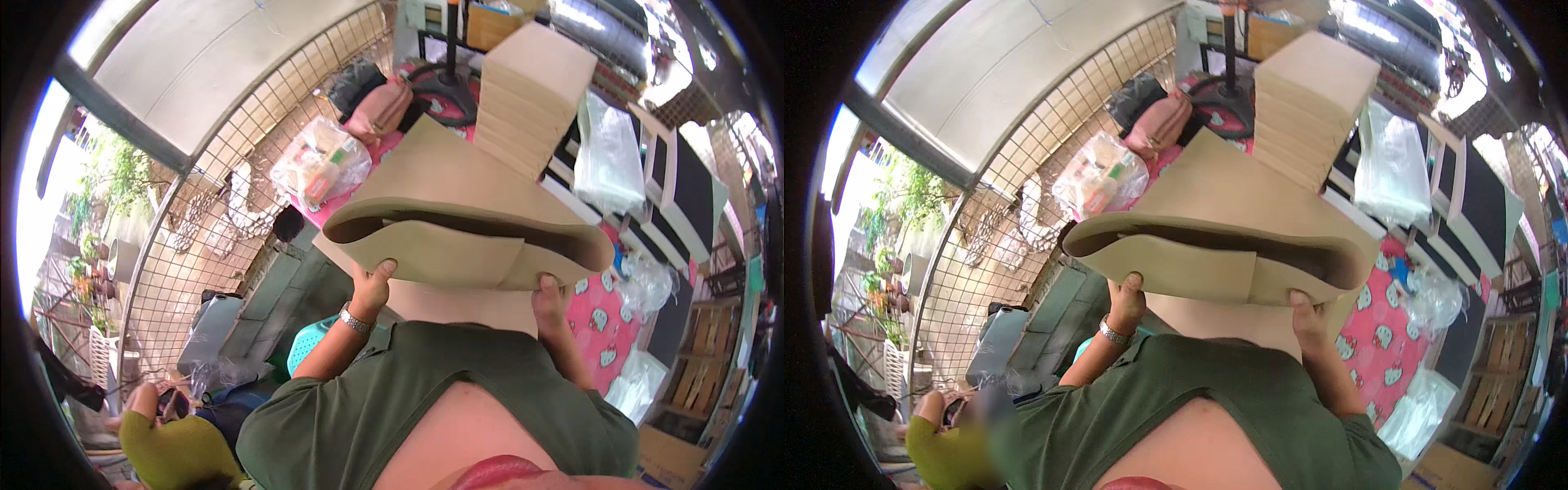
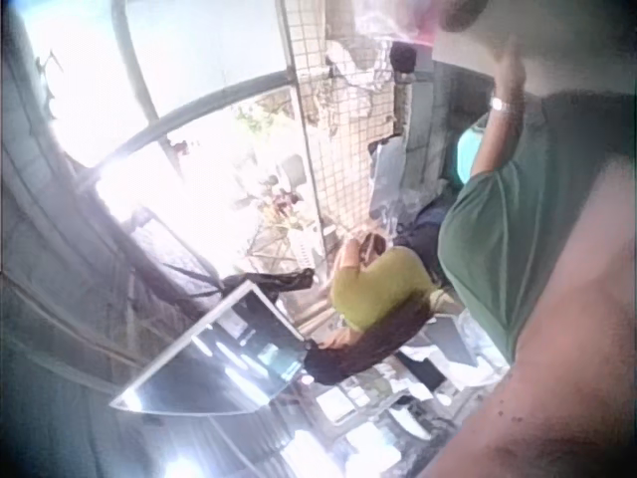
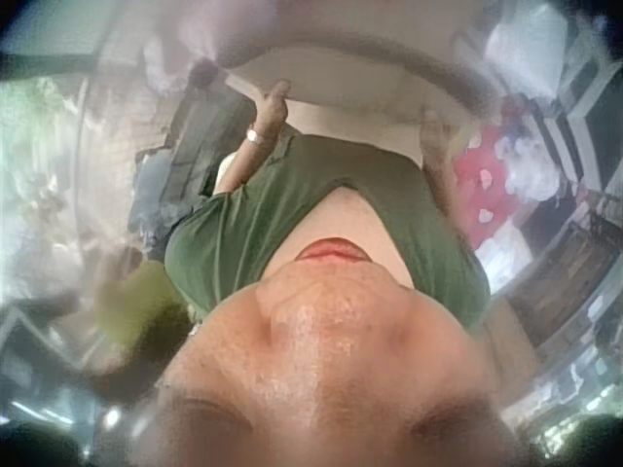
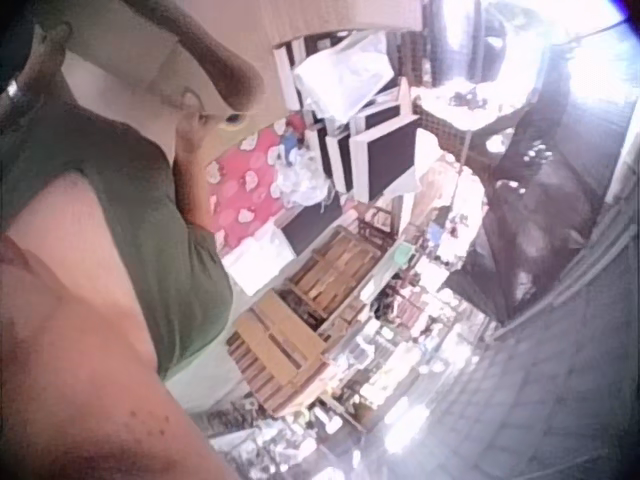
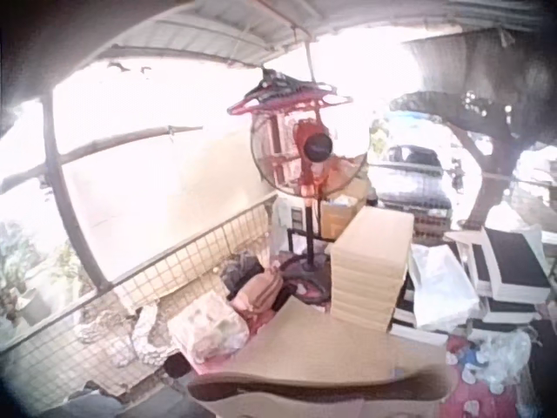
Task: The person wraps several square items in brown paper using tape, then places them into plastic bags.
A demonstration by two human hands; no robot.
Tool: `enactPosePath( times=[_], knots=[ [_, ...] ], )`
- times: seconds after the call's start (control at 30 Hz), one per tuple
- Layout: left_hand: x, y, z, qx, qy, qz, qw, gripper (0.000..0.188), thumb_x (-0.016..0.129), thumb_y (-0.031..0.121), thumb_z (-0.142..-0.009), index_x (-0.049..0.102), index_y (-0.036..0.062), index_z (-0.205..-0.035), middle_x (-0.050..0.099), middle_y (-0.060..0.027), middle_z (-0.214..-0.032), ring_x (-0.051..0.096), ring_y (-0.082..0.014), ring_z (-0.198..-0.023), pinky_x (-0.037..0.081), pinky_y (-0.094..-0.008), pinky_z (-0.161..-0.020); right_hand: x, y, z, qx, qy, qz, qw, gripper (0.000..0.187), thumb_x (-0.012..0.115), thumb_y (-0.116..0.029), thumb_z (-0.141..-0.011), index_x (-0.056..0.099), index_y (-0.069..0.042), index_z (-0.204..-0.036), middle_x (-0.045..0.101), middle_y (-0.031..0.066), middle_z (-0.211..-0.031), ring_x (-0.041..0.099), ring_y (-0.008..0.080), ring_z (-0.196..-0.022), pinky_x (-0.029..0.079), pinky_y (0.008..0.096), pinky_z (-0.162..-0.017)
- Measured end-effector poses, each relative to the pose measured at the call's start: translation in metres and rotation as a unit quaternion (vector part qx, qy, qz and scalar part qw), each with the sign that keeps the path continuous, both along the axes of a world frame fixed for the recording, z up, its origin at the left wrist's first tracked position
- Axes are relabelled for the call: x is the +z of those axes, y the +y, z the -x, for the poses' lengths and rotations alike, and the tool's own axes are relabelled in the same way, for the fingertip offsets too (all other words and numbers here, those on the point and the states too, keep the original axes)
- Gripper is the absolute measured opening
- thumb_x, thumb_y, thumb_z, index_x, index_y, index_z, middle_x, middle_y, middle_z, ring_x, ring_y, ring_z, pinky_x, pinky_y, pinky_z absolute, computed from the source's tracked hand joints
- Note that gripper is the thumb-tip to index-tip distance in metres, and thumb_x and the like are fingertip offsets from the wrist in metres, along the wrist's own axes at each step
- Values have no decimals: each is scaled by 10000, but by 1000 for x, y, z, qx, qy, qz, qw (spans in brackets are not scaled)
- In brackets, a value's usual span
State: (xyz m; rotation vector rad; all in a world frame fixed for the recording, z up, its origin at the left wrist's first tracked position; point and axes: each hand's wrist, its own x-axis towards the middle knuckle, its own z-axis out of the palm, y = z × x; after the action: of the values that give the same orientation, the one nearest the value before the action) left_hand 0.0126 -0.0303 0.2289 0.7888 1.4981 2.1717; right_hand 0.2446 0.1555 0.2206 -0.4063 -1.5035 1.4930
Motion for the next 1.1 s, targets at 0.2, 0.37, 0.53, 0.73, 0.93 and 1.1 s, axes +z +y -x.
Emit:
enactPosePath(
  times=[0.2, 0.37, 0.53, 0.73, 0.93, 1.1],
  knots=[
    [-18, -6, 3, -76, 46, 45, 995, 824, 660, 399, -775, 241, 8, -1367, 329, -169, -1384, 314, -274, -1289, 254, -398, -1059, -34, 0, -24, 11, -200, -73, 977, 474, 583, -153, -795, 436, -19, -1226, 522, 94, -1145, 503, 209, -1036, 402, 335, -902],
    [-5, 4, -1, -88, 144, 127, 977, 914, 565, 458, -820, 33, 33, -1429, 162, -158, -1479, 114, -268, -1378, 85, -415, -1124, 1, 1, 1, 57, -98, 49, 992, 615, 561, -265, -863, 293, -83, -1387, 418, 155, -1325, 416, 243, -1205, 311, 356, -1026],
    [-34, 1, 25, -185, 9, 11, 983, 759, 503, 347, -904, 9, 154, -1446, 162, -122, -1482, 87, -250, -1385, 150, -422, -1110, 4, 22, -2, 199, -6, 149, 969, 536, 442, -313, -929, 281, -108, -1397, 402, 159, -1343, 396, 247, -1227, 300, 385, -1039],
    [-13, 17, 61, -255, 177, 94, 946, 518, 615, 254, -843, 337, 69, -1239, 434, -170, -1237, 483, -257, -1097, 382, -390, -966, 6, 37, 5, 116, -151, -116, 975, 652, 745, -308, -692, 409, -68, -1196, 476, 127, -1146, 463, 264, -1094, 341, 418, -978],
    [-35, 2, 45, -90, -3, 180, 979, 567, 716, 302, -745, 402, 33, -1133, 532, -142, -1081, 544, -240, -989, 439, -366, -876, 25, 44, 15, 96, -148, 46, 983, 811, 826, -308, -575, 369, -53, -1193, 477, 116, -1139, 474, 212, -1074, 411, 379, -897],
    [-42, 9, 50, -109, -17, 180, 977, 654, 748, 356, -706, 475, 5, -1187, 543, -103, -1135, 511, -219, -1059, 407, -376, -907, -12, 33, 1, 96, -138, 86, 982, 797, 776, -224, -668, 353, -13, -1310, 453, 111, -1262, 467, 201, -1129, 376, 346, -956]
  ],
)
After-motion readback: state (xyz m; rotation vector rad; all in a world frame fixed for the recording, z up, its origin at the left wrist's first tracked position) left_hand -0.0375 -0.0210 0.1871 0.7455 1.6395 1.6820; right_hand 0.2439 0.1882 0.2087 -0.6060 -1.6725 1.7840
